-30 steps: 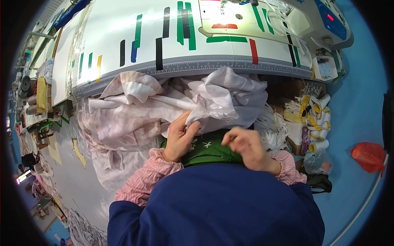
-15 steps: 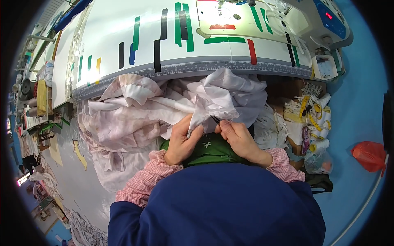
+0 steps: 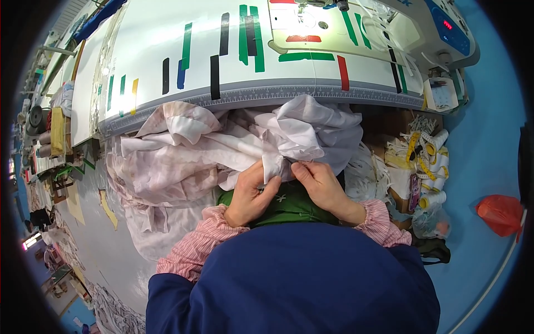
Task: Trimming excess threads with snips and sewing white fabric pieces in a factory environment.
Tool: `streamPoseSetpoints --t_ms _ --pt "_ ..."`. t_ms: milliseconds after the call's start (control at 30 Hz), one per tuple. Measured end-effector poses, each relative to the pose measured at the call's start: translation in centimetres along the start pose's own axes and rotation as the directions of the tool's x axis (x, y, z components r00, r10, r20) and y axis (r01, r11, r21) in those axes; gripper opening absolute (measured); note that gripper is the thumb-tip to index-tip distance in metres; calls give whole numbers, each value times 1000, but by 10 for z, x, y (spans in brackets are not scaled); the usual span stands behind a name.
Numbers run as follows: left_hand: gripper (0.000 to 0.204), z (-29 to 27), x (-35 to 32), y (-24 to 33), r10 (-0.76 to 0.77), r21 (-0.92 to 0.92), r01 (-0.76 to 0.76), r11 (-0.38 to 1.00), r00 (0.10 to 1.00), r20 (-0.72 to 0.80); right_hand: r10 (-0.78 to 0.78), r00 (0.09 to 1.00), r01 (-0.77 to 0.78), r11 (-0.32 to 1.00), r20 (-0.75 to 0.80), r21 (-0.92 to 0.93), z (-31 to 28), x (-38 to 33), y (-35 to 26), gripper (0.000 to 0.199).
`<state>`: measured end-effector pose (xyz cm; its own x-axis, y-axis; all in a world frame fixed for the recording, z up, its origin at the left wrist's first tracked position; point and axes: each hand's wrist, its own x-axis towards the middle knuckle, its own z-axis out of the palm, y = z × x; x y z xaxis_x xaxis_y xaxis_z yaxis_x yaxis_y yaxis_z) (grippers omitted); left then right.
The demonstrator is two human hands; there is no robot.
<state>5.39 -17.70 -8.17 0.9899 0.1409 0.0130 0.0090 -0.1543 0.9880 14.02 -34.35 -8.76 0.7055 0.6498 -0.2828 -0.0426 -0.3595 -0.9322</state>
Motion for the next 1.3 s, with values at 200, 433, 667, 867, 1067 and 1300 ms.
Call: streamPoseSetpoints --t_ms 200,433,667,867,1067,1300 --pt "18 2 1 1 71 117 -74 990 997 33 -189 980 188 982 -67 -29 -6 -4 -30 32" --pt "20 0 -3 1 25 101 -31 994 998 60 -421 886 320 858 -193 -400 -24 -4 -43 54" --pt "13 -21 -17 -8 35 82 -46 996 991 130 -350 935 353 914 50 -198 -9 8 -8 19" --pt "7 -49 -31 -4 -73 70 79 994 994 -76 -443 863 336 862 -244 -379 -31 15 -6 21" --pt "8 -47 -28 -9 -134 55 132 990 990 39 -455 862 375 869 -224 -323 -29 10 -17 22" --pt "24 -83 6 11 -46 430 -52 901 976 214 -516 857 504 833 10 -228 -38 4 -28 14"
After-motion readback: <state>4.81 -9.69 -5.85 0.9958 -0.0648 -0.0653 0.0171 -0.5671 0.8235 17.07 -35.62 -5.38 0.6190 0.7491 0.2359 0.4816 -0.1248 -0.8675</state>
